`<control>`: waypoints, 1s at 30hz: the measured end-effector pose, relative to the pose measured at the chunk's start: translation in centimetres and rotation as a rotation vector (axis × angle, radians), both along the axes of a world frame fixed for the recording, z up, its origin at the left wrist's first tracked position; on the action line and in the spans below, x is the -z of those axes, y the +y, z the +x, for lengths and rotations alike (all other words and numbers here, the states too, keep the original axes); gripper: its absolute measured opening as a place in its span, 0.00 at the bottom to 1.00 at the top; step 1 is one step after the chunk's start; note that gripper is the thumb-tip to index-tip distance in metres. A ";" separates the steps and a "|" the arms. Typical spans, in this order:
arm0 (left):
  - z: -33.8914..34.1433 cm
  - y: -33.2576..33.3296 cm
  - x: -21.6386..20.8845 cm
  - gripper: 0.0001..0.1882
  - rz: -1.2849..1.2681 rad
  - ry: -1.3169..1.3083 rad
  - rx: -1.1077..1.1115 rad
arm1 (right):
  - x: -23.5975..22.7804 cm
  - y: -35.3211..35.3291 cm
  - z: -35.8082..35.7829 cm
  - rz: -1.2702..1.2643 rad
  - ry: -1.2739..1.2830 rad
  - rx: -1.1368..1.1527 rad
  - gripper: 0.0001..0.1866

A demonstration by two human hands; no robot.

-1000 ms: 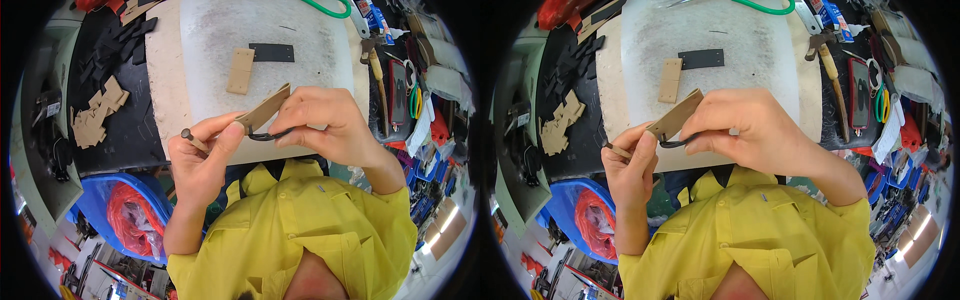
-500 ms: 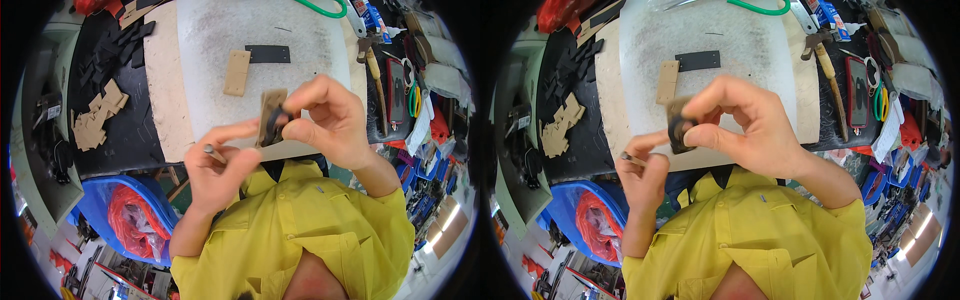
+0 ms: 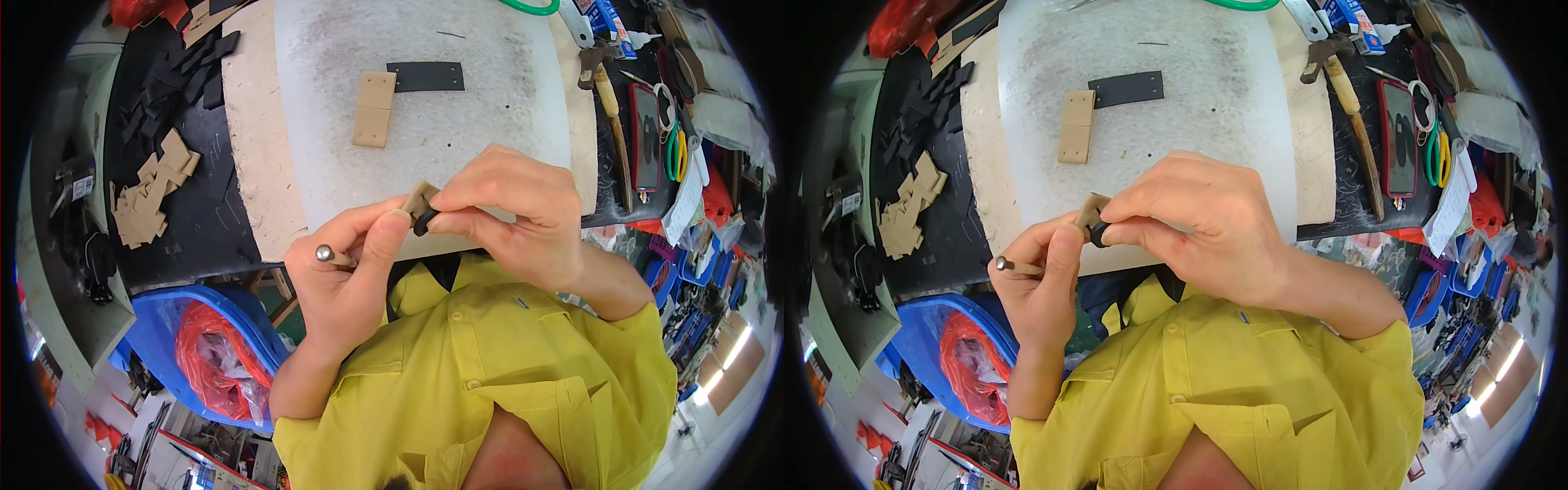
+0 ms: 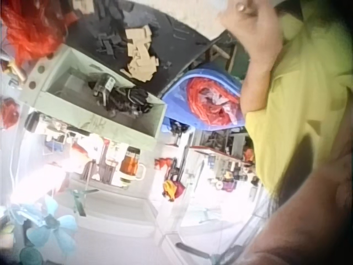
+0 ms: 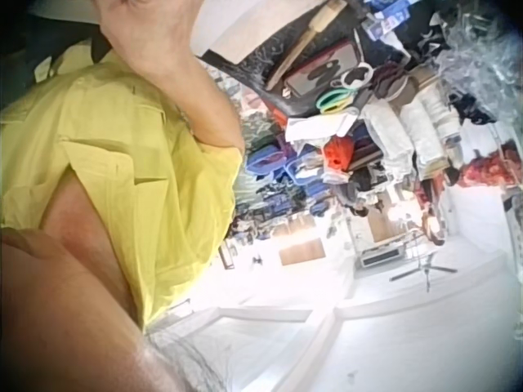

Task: The person cuts a black leather strip with scissors, then uses a metal punch and hammer to create holes in the leather. They insert a metal buckle into the punched holes and secure it by hammering the prongs. The person repeats the punching and hammering process on additional leather pieces and attaches buckles to them.

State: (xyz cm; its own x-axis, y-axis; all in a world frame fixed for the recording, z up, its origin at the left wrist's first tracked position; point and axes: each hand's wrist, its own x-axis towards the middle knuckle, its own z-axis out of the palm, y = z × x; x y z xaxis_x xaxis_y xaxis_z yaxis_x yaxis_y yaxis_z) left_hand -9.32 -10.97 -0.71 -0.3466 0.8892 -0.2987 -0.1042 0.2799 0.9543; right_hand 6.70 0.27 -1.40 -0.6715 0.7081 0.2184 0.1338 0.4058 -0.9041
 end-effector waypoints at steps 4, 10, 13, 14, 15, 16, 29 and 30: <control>0.6 0.1 1.2 0.10 0.178 -0.019 -0.010 | 0.0 0.1 0.1 -0.129 0.012 0.043 0.10; 0.4 0.5 1.4 0.13 0.183 0.078 0.112 | 0.6 0.2 0.9 -0.685 0.084 -0.045 0.12; 0.7 0.6 1.7 0.14 0.223 -0.003 0.084 | 0.4 0.2 0.8 -0.829 0.152 -0.058 0.12; 0.6 0.7 1.6 0.14 0.215 -0.022 0.098 | 0.3 0.2 0.9 -0.824 0.147 -0.069 0.12; 0.4 0.7 1.5 0.14 0.207 -0.041 0.112 | 0.3 0.3 0.9 -0.819 0.142 -0.080 0.12; 0.3 0.7 1.4 0.14 0.199 -0.059 0.125 | 0.1 0.4 1.0 -0.821 0.117 -0.081 0.12; 1.0 0.7 1.6 0.16 0.275 0.185 0.106 | 0.2 0.5 1.6 -0.759 0.146 -0.098 0.09; 1.1 0.6 1.6 0.16 0.279 0.217 0.099 | 0.2 0.5 1.6 -0.763 0.165 -0.094 0.09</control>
State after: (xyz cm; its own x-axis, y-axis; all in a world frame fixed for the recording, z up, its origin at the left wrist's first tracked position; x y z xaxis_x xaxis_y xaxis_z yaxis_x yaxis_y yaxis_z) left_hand -8.27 -10.38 -2.32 -0.2837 0.9584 0.0314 0.1239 0.0042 0.9923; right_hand 8.32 0.76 -1.63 -0.7374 0.6443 -0.2029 -0.0310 -0.3324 -0.9426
